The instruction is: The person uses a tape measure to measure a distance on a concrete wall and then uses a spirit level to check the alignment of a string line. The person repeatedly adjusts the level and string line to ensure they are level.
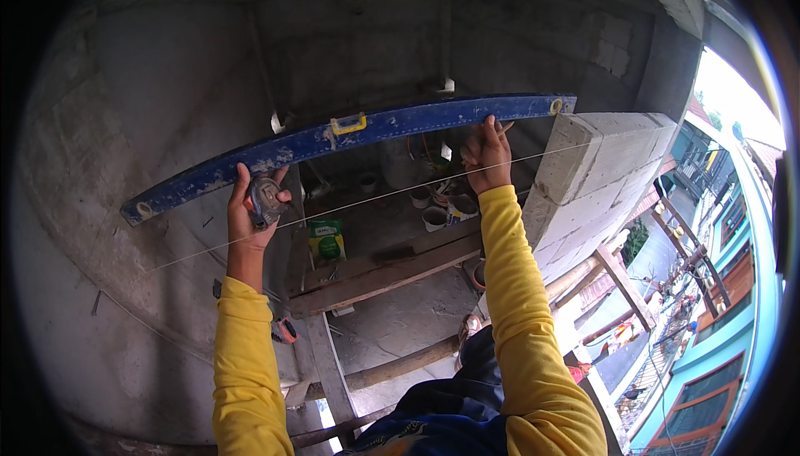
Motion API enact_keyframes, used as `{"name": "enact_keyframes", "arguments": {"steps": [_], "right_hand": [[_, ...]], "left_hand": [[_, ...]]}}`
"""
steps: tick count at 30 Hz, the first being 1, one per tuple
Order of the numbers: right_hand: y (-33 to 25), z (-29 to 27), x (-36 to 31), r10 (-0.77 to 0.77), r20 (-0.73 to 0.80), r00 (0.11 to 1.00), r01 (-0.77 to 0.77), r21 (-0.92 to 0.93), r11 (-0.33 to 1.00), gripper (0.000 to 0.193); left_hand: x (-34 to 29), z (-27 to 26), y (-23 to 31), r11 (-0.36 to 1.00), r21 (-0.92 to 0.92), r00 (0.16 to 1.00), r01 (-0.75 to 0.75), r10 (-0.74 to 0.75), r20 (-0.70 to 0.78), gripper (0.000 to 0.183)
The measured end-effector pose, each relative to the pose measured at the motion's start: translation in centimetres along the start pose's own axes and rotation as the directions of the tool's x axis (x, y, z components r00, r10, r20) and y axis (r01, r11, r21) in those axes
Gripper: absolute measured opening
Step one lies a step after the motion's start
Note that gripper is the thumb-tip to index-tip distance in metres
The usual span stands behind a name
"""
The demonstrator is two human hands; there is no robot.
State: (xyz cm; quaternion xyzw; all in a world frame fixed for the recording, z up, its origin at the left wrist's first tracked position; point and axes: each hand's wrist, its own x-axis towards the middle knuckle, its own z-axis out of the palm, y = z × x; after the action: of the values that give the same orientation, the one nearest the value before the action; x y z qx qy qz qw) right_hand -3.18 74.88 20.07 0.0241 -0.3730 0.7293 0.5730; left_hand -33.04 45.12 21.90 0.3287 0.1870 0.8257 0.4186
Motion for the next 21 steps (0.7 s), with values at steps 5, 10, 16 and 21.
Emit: {"name": "enact_keyframes", "arguments": {"steps": [5,10,16,21], "right_hand": [[0.06,0.18,-0.08,0.000,-0.021,1.000,0.001,0.005,1.000,0.018],[0.15,-0.16,0.20,-0.003,-0.017,1.000,0.003,0.014,1.000,0.017],[0.08,0.05,0.01,-0.002,-0.018,1.000,0.003,0.005,1.000,0.019],[0.03,0.19,-0.01,-0.006,-0.015,1.000,0.006,0.012,1.000,0.019]], "left_hand": [[0.05,-0.21,0.03,1.000,0.002,1.000,0.003,-0.003,0.012,0.040],[0.16,-0.28,-0.01,1.000,0.000,1.000,0.006,-0.006,0.024,0.040],[0.21,-0.86,0.04,1.000,0.008,1.000,0.009,-0.009,0.023,0.040],[0.19,-0.77,0.06,1.000,0.001,1.000,0.010,-0.010,0.009,0.040]]}}
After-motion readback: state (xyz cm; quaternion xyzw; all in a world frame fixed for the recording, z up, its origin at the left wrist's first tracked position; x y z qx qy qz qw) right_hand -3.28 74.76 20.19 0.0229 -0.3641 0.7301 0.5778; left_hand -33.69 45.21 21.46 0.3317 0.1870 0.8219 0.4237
